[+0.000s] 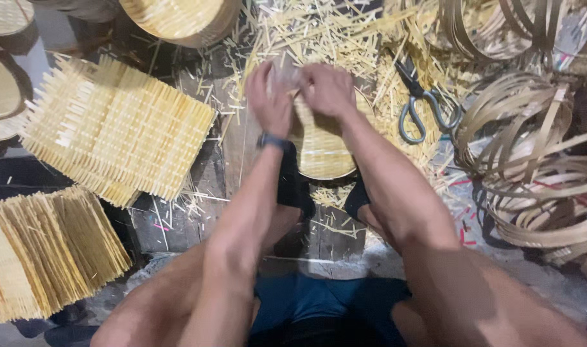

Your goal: The person sits on the floor and repeatedly assembles small round bamboo trays. They place a woven bamboo mat over a circular frame, press it down, and trim the excess with scissors. The finished trays are stacked nearby.

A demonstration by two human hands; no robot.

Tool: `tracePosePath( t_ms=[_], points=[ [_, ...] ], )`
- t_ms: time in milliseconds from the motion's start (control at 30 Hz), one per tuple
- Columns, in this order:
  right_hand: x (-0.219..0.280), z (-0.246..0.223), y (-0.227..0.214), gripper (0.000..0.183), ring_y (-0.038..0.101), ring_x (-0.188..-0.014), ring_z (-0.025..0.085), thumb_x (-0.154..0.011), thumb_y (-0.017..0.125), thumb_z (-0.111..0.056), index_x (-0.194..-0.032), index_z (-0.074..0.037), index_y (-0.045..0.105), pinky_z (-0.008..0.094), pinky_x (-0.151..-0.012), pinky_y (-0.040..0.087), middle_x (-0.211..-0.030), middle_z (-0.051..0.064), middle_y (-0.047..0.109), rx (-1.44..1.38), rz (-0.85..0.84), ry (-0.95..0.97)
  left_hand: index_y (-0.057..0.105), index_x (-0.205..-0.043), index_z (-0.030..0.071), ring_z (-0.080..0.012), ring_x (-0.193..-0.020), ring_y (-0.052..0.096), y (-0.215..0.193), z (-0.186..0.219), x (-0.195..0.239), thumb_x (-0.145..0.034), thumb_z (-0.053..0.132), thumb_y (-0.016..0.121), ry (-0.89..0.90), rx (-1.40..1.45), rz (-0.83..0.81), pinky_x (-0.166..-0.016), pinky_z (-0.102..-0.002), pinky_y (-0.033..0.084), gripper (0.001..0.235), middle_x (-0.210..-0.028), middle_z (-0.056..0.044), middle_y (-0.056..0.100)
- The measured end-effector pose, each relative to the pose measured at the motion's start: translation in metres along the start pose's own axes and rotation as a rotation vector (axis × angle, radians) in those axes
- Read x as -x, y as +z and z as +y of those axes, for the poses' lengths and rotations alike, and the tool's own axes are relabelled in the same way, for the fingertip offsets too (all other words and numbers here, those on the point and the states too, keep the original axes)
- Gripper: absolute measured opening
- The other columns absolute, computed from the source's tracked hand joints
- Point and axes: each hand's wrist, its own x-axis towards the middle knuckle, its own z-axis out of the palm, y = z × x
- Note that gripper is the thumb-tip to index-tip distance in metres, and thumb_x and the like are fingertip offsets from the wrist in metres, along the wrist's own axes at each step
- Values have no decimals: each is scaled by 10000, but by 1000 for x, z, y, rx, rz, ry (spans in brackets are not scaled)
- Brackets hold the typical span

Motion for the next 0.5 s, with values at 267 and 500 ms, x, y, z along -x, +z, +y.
tracePosePath(
  t_ms=[267,500],
  points=[
    [12,-30,-8,513,681,-840,241,-766,780,-679,-743,-170,722,426,-818,467,-825,49,731,218,16,-141,787,-960,16,-163,-754,688,-28,-48,64,-904,296,767,-663,242,-205,-706,-338,549,286,-837,-105,765],
    [7,1,4,374,663,-968,282,-870,772,-524,-962,-161,761,399,-902,491,-979,101,706,77,137,-115,797,-925,-23,-140,-730,686,-25,-78,38,-830,246,857,-896,224,-374,-690,-292,551,291,-827,-66,764]
  ],
)
